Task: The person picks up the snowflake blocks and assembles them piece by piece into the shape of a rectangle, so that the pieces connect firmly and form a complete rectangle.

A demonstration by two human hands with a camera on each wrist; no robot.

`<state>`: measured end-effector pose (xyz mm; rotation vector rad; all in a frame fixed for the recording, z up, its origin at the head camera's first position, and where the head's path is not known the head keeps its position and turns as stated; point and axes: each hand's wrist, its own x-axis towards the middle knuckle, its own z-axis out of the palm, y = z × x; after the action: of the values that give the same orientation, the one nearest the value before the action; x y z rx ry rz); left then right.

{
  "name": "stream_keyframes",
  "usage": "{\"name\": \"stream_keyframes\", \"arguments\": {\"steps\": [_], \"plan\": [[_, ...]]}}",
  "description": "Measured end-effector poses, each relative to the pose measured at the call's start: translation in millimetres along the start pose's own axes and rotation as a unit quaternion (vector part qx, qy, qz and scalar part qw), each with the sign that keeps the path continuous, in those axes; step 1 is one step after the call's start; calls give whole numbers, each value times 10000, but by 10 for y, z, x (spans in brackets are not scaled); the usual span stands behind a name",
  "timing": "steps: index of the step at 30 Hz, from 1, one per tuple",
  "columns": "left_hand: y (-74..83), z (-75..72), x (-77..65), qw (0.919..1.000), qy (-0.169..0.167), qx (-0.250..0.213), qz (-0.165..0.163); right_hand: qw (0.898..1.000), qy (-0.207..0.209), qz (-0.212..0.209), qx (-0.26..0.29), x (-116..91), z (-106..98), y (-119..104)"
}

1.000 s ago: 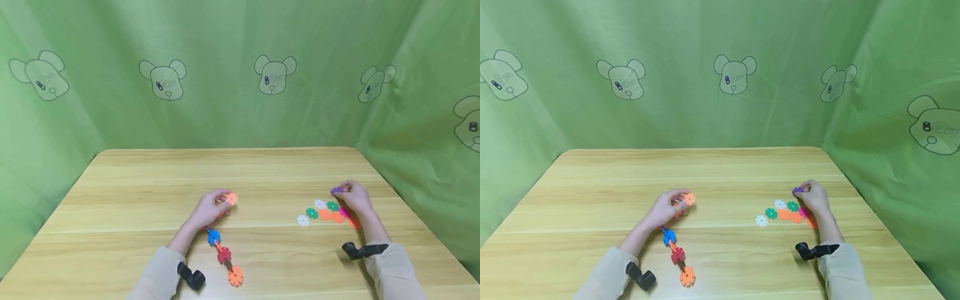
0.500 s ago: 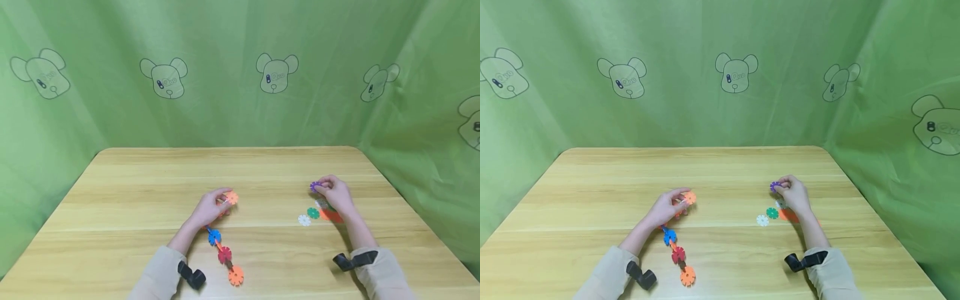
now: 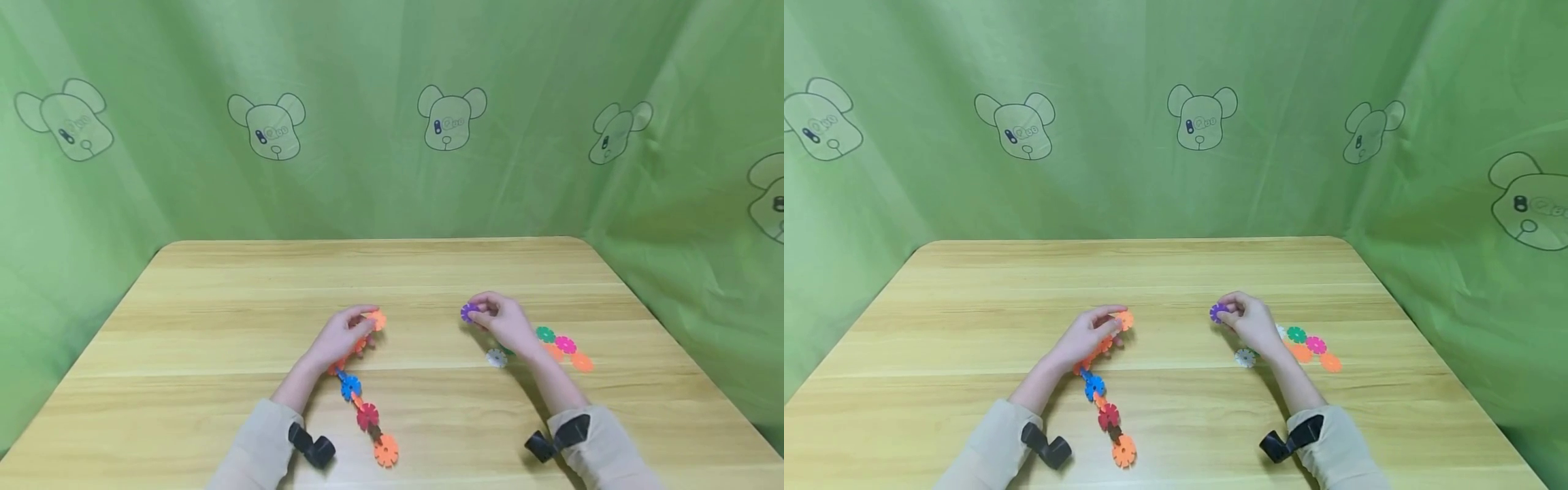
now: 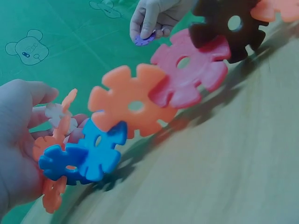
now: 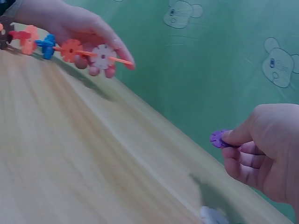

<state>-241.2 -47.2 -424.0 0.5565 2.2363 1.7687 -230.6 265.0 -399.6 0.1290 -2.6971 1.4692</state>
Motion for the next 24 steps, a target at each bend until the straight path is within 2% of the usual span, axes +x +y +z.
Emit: {"name": "stream_keyframes", "arguments": {"steps": [5, 9, 18, 24], "plan": [[-1, -12, -3, 9988, -190, -458, -59, 9999, -115, -51, 91, -3, 113, -23], [4, -27, 5, 9973, -221, -693, -122, 9997, -209, -80, 124, 3, 183, -56], [-13, -37, 39, 9962, -95, -851, -170, 9973, -571, -64, 454, 0, 379, -168], [7, -24, 44, 9955, 213, -878, -269, 9937, -797, -138, 777, 13, 518, -275]]}}
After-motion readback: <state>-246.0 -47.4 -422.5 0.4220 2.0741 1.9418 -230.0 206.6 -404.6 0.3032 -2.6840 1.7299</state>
